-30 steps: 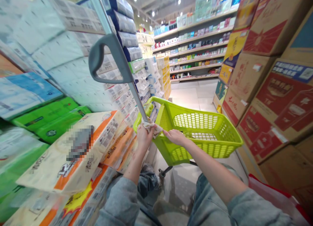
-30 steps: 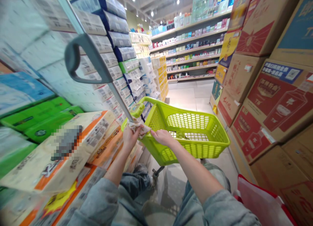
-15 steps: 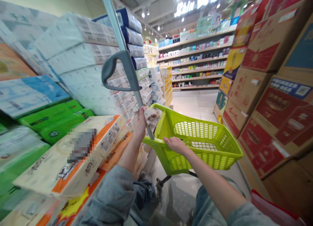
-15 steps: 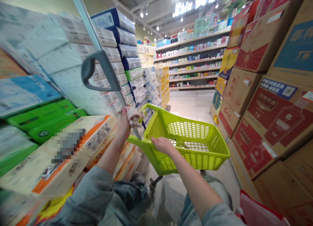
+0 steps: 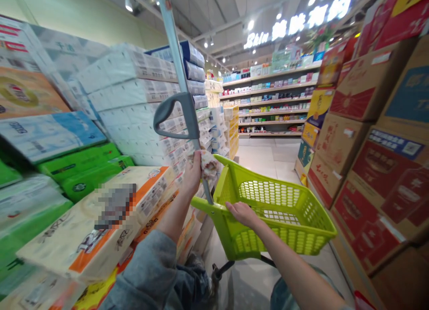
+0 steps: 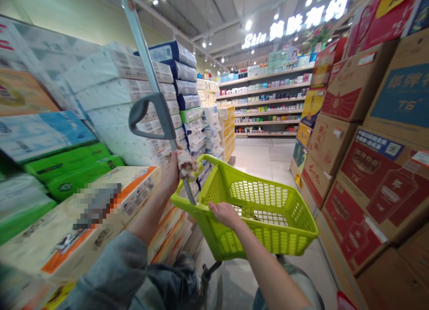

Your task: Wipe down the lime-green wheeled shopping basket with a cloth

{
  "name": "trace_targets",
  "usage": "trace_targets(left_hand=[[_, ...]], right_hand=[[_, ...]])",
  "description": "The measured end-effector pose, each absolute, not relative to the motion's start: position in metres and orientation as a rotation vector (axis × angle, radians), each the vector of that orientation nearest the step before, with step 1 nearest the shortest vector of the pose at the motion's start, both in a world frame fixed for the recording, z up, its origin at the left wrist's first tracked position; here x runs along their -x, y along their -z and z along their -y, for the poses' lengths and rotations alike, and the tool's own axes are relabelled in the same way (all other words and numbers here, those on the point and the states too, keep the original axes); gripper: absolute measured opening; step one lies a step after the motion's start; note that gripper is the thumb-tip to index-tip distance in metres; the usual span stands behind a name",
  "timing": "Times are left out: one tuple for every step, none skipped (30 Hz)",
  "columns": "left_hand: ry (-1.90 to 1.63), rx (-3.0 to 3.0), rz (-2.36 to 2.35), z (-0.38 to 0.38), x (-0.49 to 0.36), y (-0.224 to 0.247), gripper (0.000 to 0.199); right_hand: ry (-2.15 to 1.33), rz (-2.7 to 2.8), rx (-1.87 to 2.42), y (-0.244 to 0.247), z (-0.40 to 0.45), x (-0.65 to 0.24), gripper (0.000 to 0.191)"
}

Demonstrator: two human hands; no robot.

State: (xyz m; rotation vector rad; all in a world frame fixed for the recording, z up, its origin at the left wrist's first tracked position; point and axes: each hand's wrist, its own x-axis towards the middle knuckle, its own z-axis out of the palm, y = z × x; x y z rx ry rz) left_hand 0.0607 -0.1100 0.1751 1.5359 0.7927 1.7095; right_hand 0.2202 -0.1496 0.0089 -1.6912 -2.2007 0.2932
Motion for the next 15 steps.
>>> trace_targets(left_hand=[[-1.726,-1.54,-0.76,0.108,-0.062,-0.185,0.045],[-1.746,-1.541,-0.731,0.106,-0.063,-0.193,0.043],[-1.764,-1.535,-0.707,0.104,-0.065,-0.2,0.041],[-1.78,-1.526,-0.692,0.103,-0.066,-0.205,0.041],[-1.796,-1.512,-0.685,0.102,-0.067,-0.207,0.04],[-1.806,-1.497,-0.685,0.102,-0.068,-0.207,0.041],[-1.806,-1.485,-0.69,0.103,-0.069,-0.205,0.041],[-1.804,-1.479,-0.696,0.105,-0.07,-0.201,0.041],[-1.799,-1.48,-0.704,0.107,-0.07,-0.196,0.041],[-1.79,-1.486,-0.716,0.11,-0.07,-0.191,0.041],[-1.783,-1.496,-0.731,0.114,-0.07,-0.184,0.042],[-1.775,-1.512,-0.751,0.117,-0.07,-0.178,0.042],[-1.767,-1.53,-0.774,0.12,-0.069,-0.173,0.042],[-1.756,-1.55,-0.798,0.123,-0.069,-0.167,0.042],[-1.747,-1.566,-0.821,0.125,-0.069,-0.162,0.043]], right_hand=[[-0.292,2.202,1.689,-0.009,0.149,-0.22,0.078],[-0.295,2.204,1.69,-0.01,0.149,-0.221,0.078],[-0.302,2.205,1.695,-0.01,0.149,-0.221,0.078],[-0.307,2.204,1.703,-0.011,0.15,-0.221,0.077],[-0.308,2.2,1.711,-0.011,0.15,-0.221,0.077],[-0.308,2.195,1.717,-0.012,0.151,-0.221,0.077],[-0.308,2.192,1.722,-0.012,0.152,-0.221,0.076],[-0.309,2.19,1.725,-0.012,0.153,-0.222,0.076],[-0.311,2.189,1.727,-0.013,0.154,-0.222,0.075],[-0.314,2.188,1.732,-0.013,0.155,-0.222,0.075],[-0.315,2.186,1.739,-0.013,0.157,-0.223,0.074],[-0.313,2.184,1.745,-0.013,0.158,-0.223,0.074],[-0.31,2.182,1.749,-0.013,0.159,-0.224,0.074],[-0.309,2.184,1.751,-0.013,0.16,-0.224,0.074],[-0.307,2.188,1.748,-0.012,0.161,-0.225,0.075]])
